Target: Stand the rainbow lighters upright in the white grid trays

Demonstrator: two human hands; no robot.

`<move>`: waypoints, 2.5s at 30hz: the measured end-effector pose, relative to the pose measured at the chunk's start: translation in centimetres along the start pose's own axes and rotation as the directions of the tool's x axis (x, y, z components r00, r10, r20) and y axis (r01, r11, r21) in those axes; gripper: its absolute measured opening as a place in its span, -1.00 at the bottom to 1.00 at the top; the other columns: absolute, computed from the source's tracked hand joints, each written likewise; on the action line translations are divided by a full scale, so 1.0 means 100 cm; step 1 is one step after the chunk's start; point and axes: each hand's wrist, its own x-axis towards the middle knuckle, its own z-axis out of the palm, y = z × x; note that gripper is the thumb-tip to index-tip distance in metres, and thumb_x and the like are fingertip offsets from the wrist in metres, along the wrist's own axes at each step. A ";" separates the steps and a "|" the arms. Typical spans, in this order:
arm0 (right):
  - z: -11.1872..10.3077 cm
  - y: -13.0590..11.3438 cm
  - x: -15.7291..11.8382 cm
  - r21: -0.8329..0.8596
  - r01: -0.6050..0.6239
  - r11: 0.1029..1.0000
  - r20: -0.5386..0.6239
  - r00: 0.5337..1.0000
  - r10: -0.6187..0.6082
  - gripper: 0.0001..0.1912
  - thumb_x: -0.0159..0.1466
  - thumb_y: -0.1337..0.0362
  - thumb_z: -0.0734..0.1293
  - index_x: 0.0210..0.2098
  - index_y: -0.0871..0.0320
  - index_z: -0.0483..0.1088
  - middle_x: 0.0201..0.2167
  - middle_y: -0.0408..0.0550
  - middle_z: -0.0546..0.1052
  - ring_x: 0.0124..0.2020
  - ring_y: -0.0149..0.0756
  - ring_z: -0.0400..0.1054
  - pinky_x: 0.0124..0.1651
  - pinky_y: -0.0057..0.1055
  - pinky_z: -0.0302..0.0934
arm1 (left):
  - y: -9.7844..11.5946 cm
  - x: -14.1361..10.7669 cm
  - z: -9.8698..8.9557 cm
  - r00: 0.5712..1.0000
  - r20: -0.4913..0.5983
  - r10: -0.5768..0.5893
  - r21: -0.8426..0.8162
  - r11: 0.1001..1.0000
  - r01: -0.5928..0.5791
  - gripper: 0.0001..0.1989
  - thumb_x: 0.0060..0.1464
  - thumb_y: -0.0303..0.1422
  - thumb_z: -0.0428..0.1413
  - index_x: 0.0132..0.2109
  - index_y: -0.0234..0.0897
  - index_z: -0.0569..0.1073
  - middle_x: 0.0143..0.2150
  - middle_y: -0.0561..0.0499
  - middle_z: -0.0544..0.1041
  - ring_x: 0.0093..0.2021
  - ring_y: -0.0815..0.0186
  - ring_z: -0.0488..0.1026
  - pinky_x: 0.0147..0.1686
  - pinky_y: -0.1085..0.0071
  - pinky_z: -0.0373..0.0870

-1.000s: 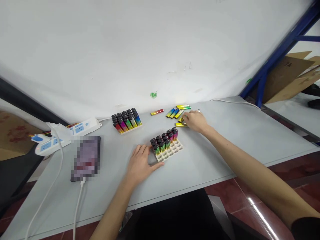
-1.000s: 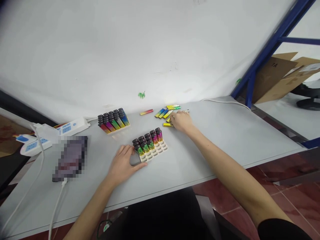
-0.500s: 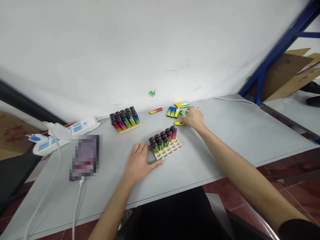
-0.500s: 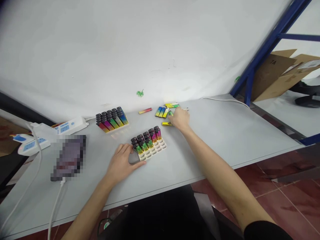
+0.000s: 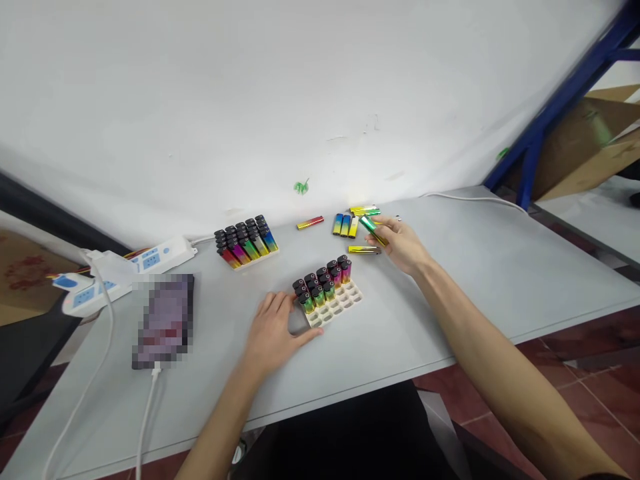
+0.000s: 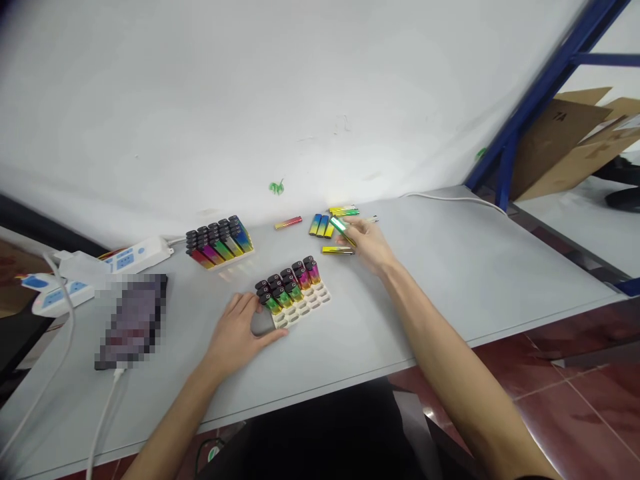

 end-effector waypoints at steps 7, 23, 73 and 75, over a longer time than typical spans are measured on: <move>0.008 0.002 -0.016 -0.039 -0.086 0.996 0.226 0.970 0.093 -0.77 0.13 0.32 0.36 -0.19 0.15 0.38 -0.42 -0.11 0.54 -0.43 -0.35 0.42 -0.36 -0.42 0.33 | -0.002 0.000 0.002 0.999 -0.024 0.025 0.016 1.000 -0.024 -0.43 0.02 0.20 0.14 -0.13 -0.23 0.39 -0.21 -0.06 0.41 -0.14 0.06 0.33 -0.17 0.14 0.34; 0.025 0.006 -0.031 -0.006 -0.275 0.961 0.098 0.957 0.274 -0.51 0.31 -0.03 0.14 -0.65 0.09 0.08 -0.78 -0.29 -0.03 -0.73 -0.51 -0.28 -0.63 -0.46 -0.36 | 0.000 -0.002 -0.001 1.000 -0.006 -0.001 0.013 1.000 0.001 -0.48 0.02 0.18 0.17 -0.22 -0.20 0.35 -0.21 -0.07 0.40 -0.14 0.07 0.33 -0.16 0.11 0.37; 0.011 -0.009 -0.052 -0.376 0.091 0.922 0.520 0.844 0.129 -0.74 0.10 0.20 0.53 -0.29 0.13 0.44 -0.50 -0.15 0.58 -0.43 -0.32 0.48 -0.34 -0.39 0.27 | 0.002 -0.001 -0.001 1.000 -0.026 -0.001 0.012 1.000 0.001 -0.45 0.00 0.18 0.18 -0.15 -0.20 0.40 -0.19 -0.06 0.43 -0.11 0.05 0.35 -0.15 0.13 0.35; 0.013 -0.006 -0.054 -0.423 0.122 0.898 0.528 0.838 0.135 -0.74 0.11 0.18 0.52 -0.28 0.12 0.44 -0.43 -0.12 0.60 -0.38 -0.29 0.49 -0.33 -0.38 0.29 | 0.003 -0.001 -0.002 1.000 -0.023 -0.005 0.006 1.000 0.005 -0.45 0.00 0.18 0.18 -0.15 -0.20 0.40 -0.19 -0.05 0.43 -0.11 0.05 0.35 -0.15 0.13 0.35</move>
